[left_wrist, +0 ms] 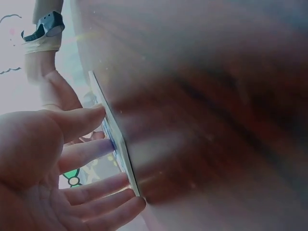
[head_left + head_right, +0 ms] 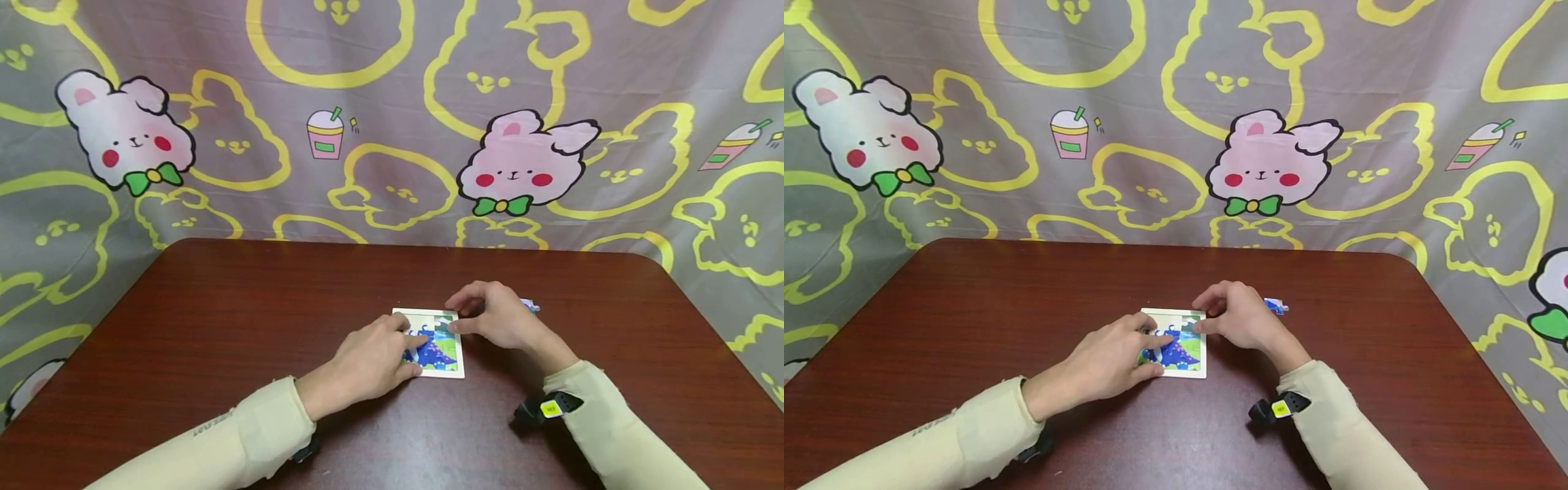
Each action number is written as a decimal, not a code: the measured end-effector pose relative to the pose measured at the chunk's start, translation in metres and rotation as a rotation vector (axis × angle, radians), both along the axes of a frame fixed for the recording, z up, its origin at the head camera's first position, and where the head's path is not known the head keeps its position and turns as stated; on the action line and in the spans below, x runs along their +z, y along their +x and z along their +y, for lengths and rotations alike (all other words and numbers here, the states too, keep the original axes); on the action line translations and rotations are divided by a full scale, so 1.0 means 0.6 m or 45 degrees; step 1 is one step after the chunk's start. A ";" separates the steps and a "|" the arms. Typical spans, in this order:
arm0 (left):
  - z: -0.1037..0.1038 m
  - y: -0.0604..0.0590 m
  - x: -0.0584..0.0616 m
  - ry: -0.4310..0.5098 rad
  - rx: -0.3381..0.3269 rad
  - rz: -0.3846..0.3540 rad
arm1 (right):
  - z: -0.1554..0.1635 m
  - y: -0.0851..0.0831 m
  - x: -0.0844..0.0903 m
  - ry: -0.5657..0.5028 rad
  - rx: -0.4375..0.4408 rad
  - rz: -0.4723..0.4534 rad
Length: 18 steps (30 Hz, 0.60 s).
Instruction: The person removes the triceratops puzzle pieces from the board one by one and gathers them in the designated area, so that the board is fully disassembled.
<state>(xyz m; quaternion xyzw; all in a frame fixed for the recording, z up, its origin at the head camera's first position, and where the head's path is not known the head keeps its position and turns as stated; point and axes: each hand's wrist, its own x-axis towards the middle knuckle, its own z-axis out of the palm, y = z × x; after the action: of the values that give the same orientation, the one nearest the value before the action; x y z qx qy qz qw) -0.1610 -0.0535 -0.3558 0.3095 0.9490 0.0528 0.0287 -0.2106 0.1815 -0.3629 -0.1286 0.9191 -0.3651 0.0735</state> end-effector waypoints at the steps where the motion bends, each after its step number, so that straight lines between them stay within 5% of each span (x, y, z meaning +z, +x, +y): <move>1: 0.000 0.001 -0.001 0.006 -0.003 0.000 | -0.003 0.001 -0.002 0.001 0.007 0.003; 18: -0.009 -0.008 -0.005 0.169 -0.061 -0.109 | -0.011 0.003 -0.010 0.089 0.026 0.037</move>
<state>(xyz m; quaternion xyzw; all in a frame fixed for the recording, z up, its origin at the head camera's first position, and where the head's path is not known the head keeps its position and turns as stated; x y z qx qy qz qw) -0.1657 -0.0590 -0.3586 0.3308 0.9336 0.1280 0.0499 -0.2090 0.1752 -0.3689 -0.1404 0.9309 -0.3303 0.0684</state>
